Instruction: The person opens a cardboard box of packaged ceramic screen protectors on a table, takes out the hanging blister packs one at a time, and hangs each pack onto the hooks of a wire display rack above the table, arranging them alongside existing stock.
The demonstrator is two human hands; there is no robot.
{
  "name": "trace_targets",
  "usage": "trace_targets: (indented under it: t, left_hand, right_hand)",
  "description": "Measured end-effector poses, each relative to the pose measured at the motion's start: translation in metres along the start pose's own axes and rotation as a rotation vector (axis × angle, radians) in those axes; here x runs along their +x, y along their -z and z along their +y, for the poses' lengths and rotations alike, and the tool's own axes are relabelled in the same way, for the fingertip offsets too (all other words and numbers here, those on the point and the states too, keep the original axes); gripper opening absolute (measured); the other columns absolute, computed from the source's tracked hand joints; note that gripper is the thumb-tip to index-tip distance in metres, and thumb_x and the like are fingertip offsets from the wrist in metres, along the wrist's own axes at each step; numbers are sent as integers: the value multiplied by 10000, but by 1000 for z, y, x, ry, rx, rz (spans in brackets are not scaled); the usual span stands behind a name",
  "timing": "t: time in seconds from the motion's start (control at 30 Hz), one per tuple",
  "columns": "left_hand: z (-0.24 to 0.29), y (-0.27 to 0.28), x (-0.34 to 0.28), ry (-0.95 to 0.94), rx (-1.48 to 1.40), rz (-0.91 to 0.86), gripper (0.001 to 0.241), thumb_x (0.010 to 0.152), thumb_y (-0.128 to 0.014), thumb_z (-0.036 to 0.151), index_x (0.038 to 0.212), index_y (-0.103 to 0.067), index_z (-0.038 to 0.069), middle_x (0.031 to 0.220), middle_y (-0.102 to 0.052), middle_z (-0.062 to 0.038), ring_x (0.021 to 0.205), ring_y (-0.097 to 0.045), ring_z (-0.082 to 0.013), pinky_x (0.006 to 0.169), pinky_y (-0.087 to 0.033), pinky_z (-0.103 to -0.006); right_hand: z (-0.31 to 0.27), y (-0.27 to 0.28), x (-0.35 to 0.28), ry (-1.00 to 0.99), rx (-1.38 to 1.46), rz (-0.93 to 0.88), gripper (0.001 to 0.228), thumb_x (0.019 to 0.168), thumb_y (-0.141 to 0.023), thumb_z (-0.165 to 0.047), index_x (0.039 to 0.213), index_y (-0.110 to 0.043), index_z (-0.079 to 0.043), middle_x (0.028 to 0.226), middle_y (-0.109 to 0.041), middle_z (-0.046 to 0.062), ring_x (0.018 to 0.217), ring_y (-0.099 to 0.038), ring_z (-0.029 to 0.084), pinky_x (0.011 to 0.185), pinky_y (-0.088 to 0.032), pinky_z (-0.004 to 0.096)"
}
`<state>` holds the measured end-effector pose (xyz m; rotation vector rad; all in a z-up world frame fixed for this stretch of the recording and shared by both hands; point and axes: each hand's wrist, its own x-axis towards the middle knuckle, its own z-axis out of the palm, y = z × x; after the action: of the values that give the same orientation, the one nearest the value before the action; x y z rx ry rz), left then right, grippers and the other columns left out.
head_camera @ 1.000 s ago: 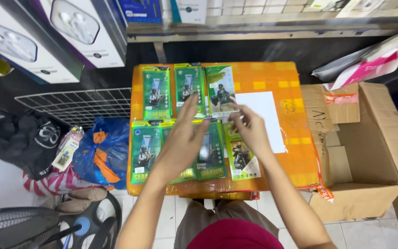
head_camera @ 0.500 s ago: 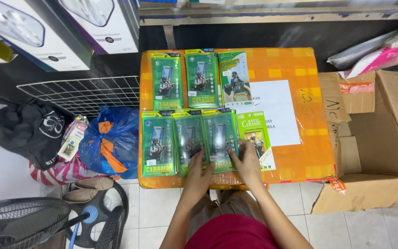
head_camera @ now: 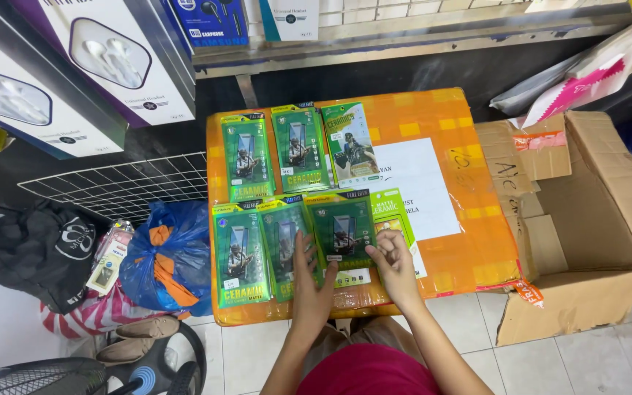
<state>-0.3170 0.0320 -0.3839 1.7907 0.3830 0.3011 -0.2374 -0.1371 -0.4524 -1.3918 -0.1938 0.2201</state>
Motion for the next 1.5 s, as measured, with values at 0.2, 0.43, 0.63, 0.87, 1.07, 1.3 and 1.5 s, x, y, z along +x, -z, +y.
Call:
trace_targets:
  t: [0.2, 0.43, 0.63, 0.87, 1.07, 1.3, 1.5]
  left_hand:
    - [12, -14, 8, -178, -146, -58, 895, 901, -629, -53, 1623, -109, 41, 1642, -272, -253, 1528, -312, -372, 1212, -295, -461]
    - [-8, -39, -1, -336, -109, 140, 901, 919, -690, -6, 1634, -141, 3, 1629, -245, -263, 1530, -323, -410, 1249, -325, -481]
    - [35, -40, 13, -182, -2, 180, 1318, 666, -964, 269, 1585, -60, -9, 1551, -151, -274, 1442, -267, -430, 1141, -333, -524]
    - [25, -45, 27, -287, 16, 304, 1153, 699, -956, 194, 1542, -195, -6, 1494, -255, -230, 1432, -302, -396, 1170, -328, -508]
    - [8, -48, 37, -348, -59, 368, 1121, 689, -951, 94, 1520, -207, -7, 1476, -282, -210, 1420, -347, -366, 1182, -337, -490]
    - [2, -62, 42, -369, -70, 375, 1090, 691, -951, 70, 1492, -215, -2, 1473, -283, -210, 1397, -374, -353, 1179, -352, -470]
    - [18, -59, 44, -337, -25, 290, 1137, 661, -953, 87, 1496, -186, 8, 1485, -256, -244, 1398, -362, -404, 1167, -357, -495]
  right_hand:
    - [-20, -24, -1, 172, -95, -4, 450, 964, -575, 68, 1383, -425, -1, 1379, -551, 101, 1330, -488, 174, 1112, -379, 291]
    - [-21, -34, -9, 222, -262, -74, 620, 986, -582, 30, 1538, -305, -25, 1508, -390, 176, 1480, -321, 281, 1202, -306, 378]
    - [-20, -35, -2, 411, -709, -50, 760, 858, -706, -27, 1511, -317, -42, 1562, -364, 196, 1514, -247, 395, 1220, -169, 493]
    - [-41, -34, -1, 321, -616, -110, 779, 820, -711, 21, 1512, -357, -21, 1574, -350, 218, 1481, -290, 409, 1216, -200, 461]
    - [-70, -33, -1, 379, -515, 108, 689, 858, -667, 121, 1479, -406, -25, 1483, -464, 164, 1370, -480, 307, 1133, -417, 383]
    - [-101, -45, 7, 437, -368, 34, 569, 944, -630, 93, 1467, -440, -23, 1420, -505, 148, 1343, -543, 264, 1176, -434, 376]
    - [-109, -43, 10, 420, -543, 95, 374, 934, -669, 45, 1297, -586, 17, 1284, -631, 157, 1226, -607, 259, 1066, -466, 336]
